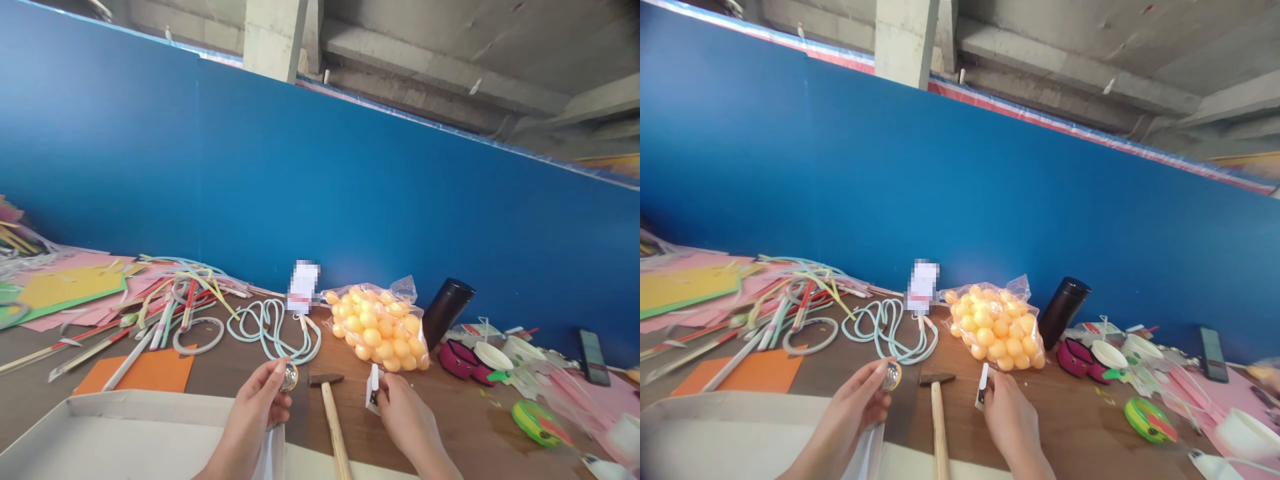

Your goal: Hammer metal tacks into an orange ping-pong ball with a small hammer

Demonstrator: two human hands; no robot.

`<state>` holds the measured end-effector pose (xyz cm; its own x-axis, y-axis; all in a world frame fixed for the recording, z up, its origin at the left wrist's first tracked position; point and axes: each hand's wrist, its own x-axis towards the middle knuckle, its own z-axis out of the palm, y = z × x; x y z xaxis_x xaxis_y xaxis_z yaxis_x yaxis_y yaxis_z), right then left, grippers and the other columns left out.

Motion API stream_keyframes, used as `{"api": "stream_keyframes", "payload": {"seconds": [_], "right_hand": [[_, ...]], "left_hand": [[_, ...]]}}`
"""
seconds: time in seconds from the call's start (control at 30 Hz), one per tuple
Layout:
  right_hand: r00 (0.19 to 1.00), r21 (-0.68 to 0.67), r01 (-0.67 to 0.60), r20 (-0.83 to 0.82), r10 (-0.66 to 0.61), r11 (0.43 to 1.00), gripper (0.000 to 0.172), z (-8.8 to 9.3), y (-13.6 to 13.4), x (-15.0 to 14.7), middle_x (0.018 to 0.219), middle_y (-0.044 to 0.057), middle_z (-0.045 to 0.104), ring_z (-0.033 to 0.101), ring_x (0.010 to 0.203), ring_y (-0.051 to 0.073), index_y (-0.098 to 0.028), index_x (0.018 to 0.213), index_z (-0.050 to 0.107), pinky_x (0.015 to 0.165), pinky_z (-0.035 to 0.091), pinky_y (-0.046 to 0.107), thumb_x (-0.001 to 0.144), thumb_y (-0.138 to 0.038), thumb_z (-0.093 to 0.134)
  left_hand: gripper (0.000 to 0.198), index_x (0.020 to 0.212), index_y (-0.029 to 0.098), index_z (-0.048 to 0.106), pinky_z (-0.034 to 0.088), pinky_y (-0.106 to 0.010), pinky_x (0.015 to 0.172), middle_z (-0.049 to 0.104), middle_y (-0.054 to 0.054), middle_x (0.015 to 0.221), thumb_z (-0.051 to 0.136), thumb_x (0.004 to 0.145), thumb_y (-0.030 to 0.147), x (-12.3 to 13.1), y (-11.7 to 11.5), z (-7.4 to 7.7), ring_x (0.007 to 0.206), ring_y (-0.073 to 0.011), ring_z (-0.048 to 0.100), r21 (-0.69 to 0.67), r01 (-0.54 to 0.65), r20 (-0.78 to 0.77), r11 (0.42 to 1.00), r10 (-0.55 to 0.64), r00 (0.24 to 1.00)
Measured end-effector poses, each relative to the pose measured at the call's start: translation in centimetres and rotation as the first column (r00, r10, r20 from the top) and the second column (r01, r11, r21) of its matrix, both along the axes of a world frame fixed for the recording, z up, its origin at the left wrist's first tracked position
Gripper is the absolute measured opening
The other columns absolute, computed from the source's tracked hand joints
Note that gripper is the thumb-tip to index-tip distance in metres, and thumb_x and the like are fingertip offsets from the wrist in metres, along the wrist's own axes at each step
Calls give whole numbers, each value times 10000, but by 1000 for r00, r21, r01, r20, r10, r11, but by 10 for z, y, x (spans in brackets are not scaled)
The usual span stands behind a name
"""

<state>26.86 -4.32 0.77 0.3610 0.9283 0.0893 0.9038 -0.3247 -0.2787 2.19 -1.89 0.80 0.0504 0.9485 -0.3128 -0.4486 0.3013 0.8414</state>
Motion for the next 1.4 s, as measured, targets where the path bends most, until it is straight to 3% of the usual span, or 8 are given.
{"api": "stream_keyframes", "payload": {"seconds": [0.23,0.43,0.53,0.67,0.83,0.9,1.13,1.4], "right_hand": [[965,152,53,-260,-11,987,213,6,-3,7,585,-1,664,634,569,182,-234,713,555,526,421,246,835,-335,413],[874,250,172,-486,-30,953,236,22,-9,6,617,13,690,669,553,184,-199,795,578,555,505,243,797,-419,494],[772,353,205,-632,71,913,237,31,-14,-5,536,-11,644,636,504,176,-192,770,576,544,499,253,762,-429,574],[617,408,159,-752,232,899,233,33,-19,-28,508,-29,604,561,465,128,-185,744,554,496,476,231,742,-400,645],[392,436,140,-849,355,889,285,32,-20,-63,700,32,685,603,544,135,-167,842,572,496,497,238,692,-355,725],[295,426,78,-873,387,901,304,32,-19,-79,716,40,692,612,556,133,-154,916,595,509,504,237,707,-336,719],[82,345,14,-936,343,939,221,32,-17,-120,681,27,660,593,565,120,-137,789,639,482,483,211,697,-318,729],[-146,308,-43,-943,299,950,127,18,-21,-115,703,8,644,506,503,60,-139,798,635,434,421,161,774,-259,672]], "left_hand": [[449,967,164,649,417,-194,472,563,-9,717,704,631,456,0,-2,4,533,-85,506,21,-3,12,1000,2,1000],[420,954,176,651,423,-193,466,557,1,728,721,627,429,-3,-1,3,529,-77,504,15,37,88,999,-38,995],[389,988,183,637,429,-188,481,532,10,711,692,678,412,-4,0,-2,548,-74,503,43,106,176,993,-111,978],[361,1012,179,626,434,-178,479,534,3,728,661,722,391,-6,-1,-4,561,-71,509,78,142,252,987,-157,955],[320,1031,185,619,454,-173,494,561,-8,790,630,760,355,-5,-2,-5,578,-66,525,78,190,306,979,-205,930],[308,1036,187,616,456,-169,500,571,-14,812,620,771,345,-5,-2,-5,589,-67,537,79,220,328,972,-234,915],[334,1063,159,600,467,-192,525,606,-59,819,567,806,369,-5,-4,-5,652,-112,579,148,309,318,939,-341,885],[343,1066,147,603,451,-194,530,605,-49,746,570,807,370,-5,-5,-2,656,-115,570,169,330,307,929,-368,878]]}}
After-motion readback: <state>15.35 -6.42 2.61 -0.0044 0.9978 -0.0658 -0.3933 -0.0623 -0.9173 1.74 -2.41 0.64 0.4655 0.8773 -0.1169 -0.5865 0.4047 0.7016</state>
